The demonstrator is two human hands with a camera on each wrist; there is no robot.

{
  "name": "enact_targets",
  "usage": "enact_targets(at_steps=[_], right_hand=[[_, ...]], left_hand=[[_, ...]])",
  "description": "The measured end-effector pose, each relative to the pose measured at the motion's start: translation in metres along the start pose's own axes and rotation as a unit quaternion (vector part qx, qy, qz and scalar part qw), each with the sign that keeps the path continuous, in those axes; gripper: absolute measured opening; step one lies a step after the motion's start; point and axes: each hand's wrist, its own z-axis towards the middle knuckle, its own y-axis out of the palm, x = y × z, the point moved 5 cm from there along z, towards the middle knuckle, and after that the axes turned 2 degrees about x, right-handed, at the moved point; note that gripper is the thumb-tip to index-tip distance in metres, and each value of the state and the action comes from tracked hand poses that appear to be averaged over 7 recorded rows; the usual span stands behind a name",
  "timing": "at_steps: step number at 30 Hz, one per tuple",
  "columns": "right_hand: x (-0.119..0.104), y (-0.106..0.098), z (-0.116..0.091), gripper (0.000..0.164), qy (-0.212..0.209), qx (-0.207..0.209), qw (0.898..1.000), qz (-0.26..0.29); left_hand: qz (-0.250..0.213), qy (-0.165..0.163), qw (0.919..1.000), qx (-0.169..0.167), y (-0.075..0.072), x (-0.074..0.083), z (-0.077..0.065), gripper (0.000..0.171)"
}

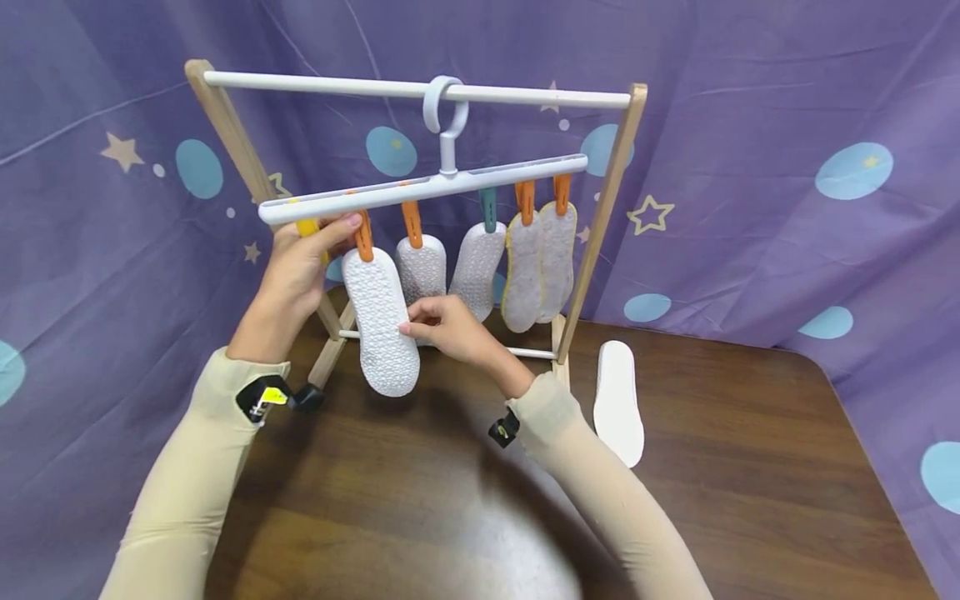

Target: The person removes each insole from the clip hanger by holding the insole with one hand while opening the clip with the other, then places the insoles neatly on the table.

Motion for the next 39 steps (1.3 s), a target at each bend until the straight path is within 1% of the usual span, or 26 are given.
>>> enact_targets(at_steps=[7, 16, 22, 27, 29, 39], right_hand=[[0.001, 0.001, -0.001, 0.010, 0.000, 0.005, 1.000, 0.007], [0.009, 0.011, -0.007, 0.011, 0.007, 0.000, 1.000, 0.014], [0.009, 0.010, -0.009, 0.011, 0.004, -0.001, 1.000, 0.013], [0.008, 0.007, -0.007, 0.010, 0.001, -0.004, 1.000, 0.013], [0.007, 0.005, -0.005, 0.010, -0.002, -0.004, 1.000, 0.012], [0.002, -0.001, 0.000, 0.010, -0.010, -0.001, 1.000, 0.006]], left_hand=[[0.007, -0.006, 1.0000, -0.001, 0.000, -0.002, 0.001, 0.016], [0.014, -0.028, 0.9995, 0.008, -0.005, -0.012, -0.004, 0.018], [0.018, -0.021, 0.9994, 0.021, -0.003, -0.013, -0.006, 0.022], [-0.004, -0.012, 0.9998, 0.015, 0.000, -0.011, -0.003, 0.020], [-0.006, -0.010, 0.9998, 0.013, 0.001, -0.010, -0.002, 0.020], [-0.031, -0.004, 0.9994, 0.018, 0.005, -0.006, 0.003, 0.022]])
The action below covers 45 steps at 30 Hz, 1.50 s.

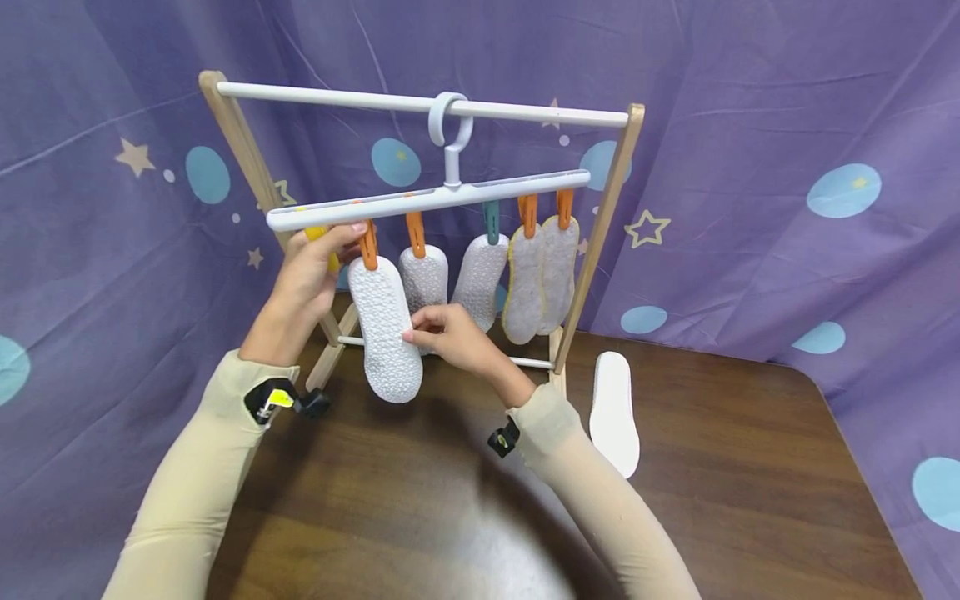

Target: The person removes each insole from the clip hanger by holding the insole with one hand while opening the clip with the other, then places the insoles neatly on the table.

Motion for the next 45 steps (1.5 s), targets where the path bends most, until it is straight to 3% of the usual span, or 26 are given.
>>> enact_targets(at_steps=[21, 35, 45], right_hand=[[0.000, 0.000, -0.002, 0.010, 0.000, -0.007, 1.000, 0.003], [0.016, -0.005, -0.010, 0.009, -0.009, -0.005, 1.000, 0.001], [0.024, -0.028, -0.029, 0.010, 0.008, 0.013, 0.999, 0.029]], left_hand=[[-0.016, 0.033, 0.9993, 0.004, 0.005, 0.009, -0.002, 0.024], [-0.020, 0.003, 0.9998, 0.001, 0.002, 0.003, -0.001, 0.026], [-0.033, -0.008, 0.9994, -0.002, 0.002, 0.002, -0.001, 0.024]])
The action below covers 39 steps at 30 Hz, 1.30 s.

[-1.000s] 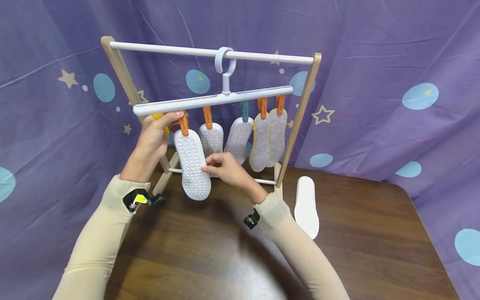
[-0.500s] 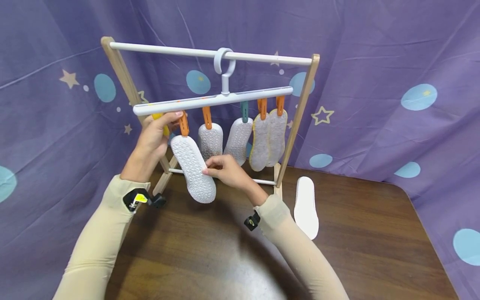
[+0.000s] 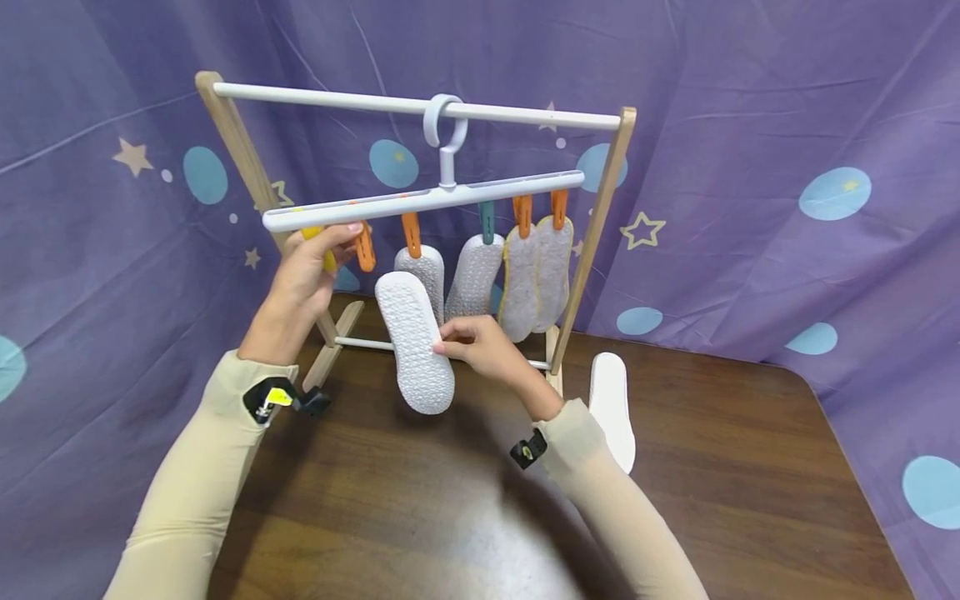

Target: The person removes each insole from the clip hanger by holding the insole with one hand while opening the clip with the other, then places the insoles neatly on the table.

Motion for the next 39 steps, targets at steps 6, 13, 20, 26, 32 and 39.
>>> enact_targets(at_steps=[6, 13, 20, 26, 32, 39], right_hand=[[0.001, -0.027, -0.024, 0.011, 0.034, 0.006, 0.999, 0.011], [0.015, -0.063, -0.063, 0.014, 0.093, 0.013, 0.996, 0.004], [0.038, -0.101, -0.108, 0.016, 0.116, 0.029, 0.993, -0.019], [0.050, -0.133, -0.143, 0.020, 0.132, 0.051, 0.990, -0.026], [0.061, -0.166, -0.171, 0.023, 0.161, 0.092, 0.982, -0.019], [0.074, -0.205, -0.190, 0.016, 0.203, 0.108, 0.973, -0.013]], left_hand=[[0.001, -0.001, 1.0000, 0.000, 0.000, -0.001, 0.000, 0.022], [0.003, 0.004, 1.0000, -0.002, -0.002, 0.001, 0.000, 0.024], [-0.004, 0.001, 1.0000, -0.004, -0.003, 0.000, -0.001, 0.020], [0.001, -0.009, 1.0000, -0.002, -0.003, -0.001, 0.000, 0.026], [-0.004, -0.010, 0.9999, 0.001, -0.006, -0.002, 0.001, 0.024], [0.007, -0.024, 0.9997, -0.004, -0.006, -0.004, 0.003, 0.024]])
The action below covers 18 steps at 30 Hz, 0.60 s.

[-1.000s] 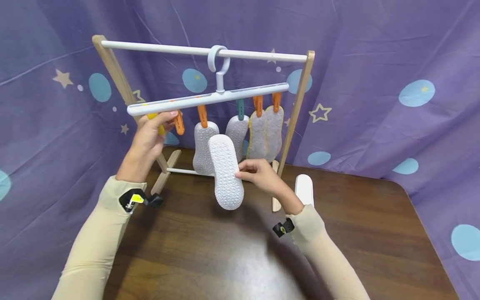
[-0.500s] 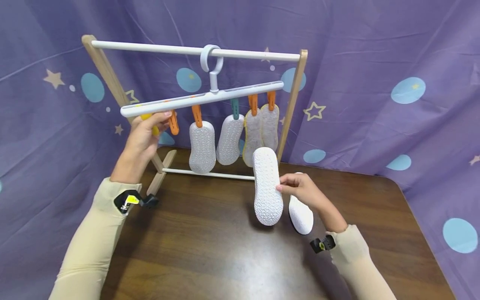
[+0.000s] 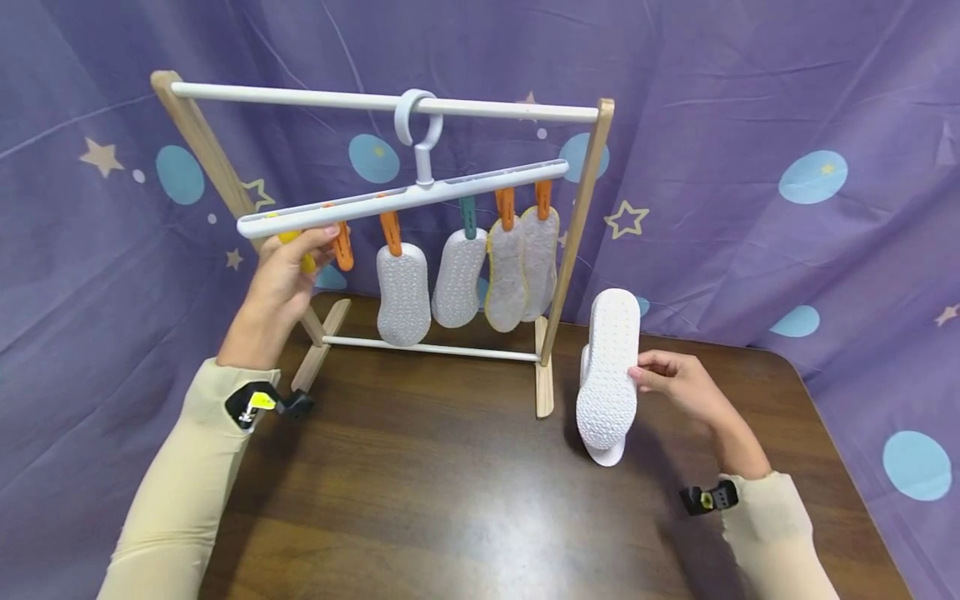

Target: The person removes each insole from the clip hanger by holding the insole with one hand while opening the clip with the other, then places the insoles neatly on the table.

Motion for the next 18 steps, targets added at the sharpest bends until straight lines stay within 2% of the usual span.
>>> enact_targets(at_steps=[4, 10, 13, 18], right_hand=[[0.012, -0.020, 0.010, 0.025, 0.045, -0.012, 0.998, -0.039], [0.033, -0.039, 0.026, 0.043, 0.116, -0.045, 0.989, -0.080], [0.042, -0.045, 0.036, 0.048, 0.125, -0.058, 0.986, -0.091], [0.057, -0.052, 0.053, 0.045, 0.133, -0.075, 0.984, -0.091]], left_hand=[[0.002, -0.004, 1.0000, -0.004, -0.002, -0.005, 0.000, 0.020], [-0.002, 0.004, 1.0000, 0.001, -0.002, -0.010, -0.001, 0.011], [-0.005, 0.007, 1.0000, 0.003, -0.002, -0.011, -0.001, 0.012], [0.003, 0.006, 0.9999, 0.015, -0.003, -0.015, -0.001, 0.016]])
